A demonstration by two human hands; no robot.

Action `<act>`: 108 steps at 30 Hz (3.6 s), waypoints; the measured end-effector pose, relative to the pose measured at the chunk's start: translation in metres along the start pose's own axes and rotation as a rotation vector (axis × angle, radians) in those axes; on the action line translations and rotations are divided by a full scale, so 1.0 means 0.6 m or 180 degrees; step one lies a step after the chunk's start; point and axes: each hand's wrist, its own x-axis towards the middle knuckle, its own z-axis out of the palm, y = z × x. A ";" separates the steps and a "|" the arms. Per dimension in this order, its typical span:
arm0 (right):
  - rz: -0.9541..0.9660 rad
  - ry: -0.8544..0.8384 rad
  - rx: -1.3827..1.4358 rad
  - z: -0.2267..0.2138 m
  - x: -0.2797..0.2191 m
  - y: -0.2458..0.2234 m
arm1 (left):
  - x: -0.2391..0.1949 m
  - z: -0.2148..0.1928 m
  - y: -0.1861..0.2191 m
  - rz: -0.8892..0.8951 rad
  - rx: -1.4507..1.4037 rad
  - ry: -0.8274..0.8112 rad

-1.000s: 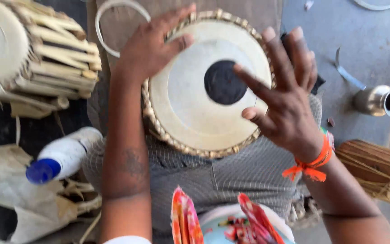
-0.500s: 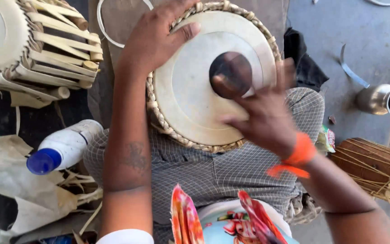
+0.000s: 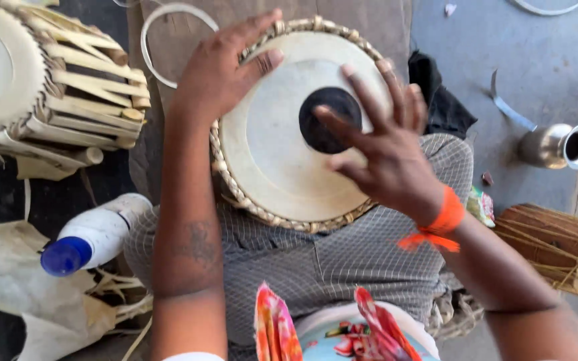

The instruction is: The person sits on the floor and applies a dark paste to the central black spot of a hand drum using their fingers. They smooth the paste in circular motions, occasionally dipping their fingers into a small container to add more paste. The person then moves the drum aside and handles a small packet.

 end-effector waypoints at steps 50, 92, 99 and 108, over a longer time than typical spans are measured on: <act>-0.0062 0.0264 0.0242 0.001 -0.019 0.004 | -0.012 -0.002 0.005 0.0004 -0.0056 0.0103; 0.2351 0.2378 0.2256 -0.191 -0.199 0.461 | -0.008 -0.015 0.035 -0.0912 0.0002 -0.0193; 0.3034 0.2157 0.1259 -0.200 -0.313 0.548 | -0.005 -0.017 0.048 -0.1114 -0.0036 -0.0218; 0.3352 0.1726 0.0651 -0.159 -0.373 0.564 | -0.009 -0.011 0.038 -0.1118 0.0028 -0.0230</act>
